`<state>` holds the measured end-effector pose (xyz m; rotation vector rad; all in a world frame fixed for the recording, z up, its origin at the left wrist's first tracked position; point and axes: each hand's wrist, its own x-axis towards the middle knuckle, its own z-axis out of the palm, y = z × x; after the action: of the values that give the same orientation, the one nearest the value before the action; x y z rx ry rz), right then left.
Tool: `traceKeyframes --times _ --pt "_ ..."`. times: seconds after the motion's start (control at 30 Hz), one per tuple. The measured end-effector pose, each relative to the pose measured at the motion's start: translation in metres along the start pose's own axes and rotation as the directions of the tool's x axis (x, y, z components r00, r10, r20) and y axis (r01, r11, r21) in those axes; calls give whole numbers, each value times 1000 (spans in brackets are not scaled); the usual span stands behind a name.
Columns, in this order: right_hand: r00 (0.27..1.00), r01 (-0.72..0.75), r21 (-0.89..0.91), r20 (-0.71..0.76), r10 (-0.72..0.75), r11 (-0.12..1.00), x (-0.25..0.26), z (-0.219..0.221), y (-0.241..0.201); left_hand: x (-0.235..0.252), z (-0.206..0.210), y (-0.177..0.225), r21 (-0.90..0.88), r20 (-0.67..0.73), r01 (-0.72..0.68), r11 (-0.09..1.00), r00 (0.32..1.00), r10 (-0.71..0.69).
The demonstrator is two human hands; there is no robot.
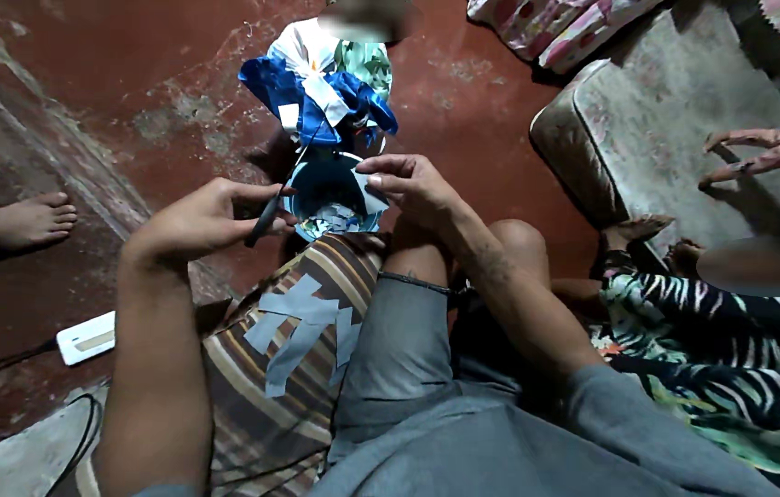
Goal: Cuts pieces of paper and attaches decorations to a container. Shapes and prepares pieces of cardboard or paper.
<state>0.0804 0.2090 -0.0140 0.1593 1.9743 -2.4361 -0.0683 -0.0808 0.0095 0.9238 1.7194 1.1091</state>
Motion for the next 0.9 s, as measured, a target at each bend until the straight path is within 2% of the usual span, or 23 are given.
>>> traceKeyframes --times 0.17,0.37,0.6,0.77,0.9 --pt "996 82 -24 36 -81 996 0 -1 1 -5 -1 2 22 27 -2 1000 1000 2" --pt "993 118 -76 26 -116 990 -1 -1 3 -9 -8 0 102 273 34 994 960 -61" --pt "990 118 -130 92 -107 984 0 1 4 1 8 6 128 288 6 992 957 -43" --pt "990 105 -158 114 -88 982 -1 3 3 5 11 2 27 327 -46 999 944 34" --pt "989 112 -150 112 -96 982 0 2 4 6 13 0 22 326 -48 999 945 38"
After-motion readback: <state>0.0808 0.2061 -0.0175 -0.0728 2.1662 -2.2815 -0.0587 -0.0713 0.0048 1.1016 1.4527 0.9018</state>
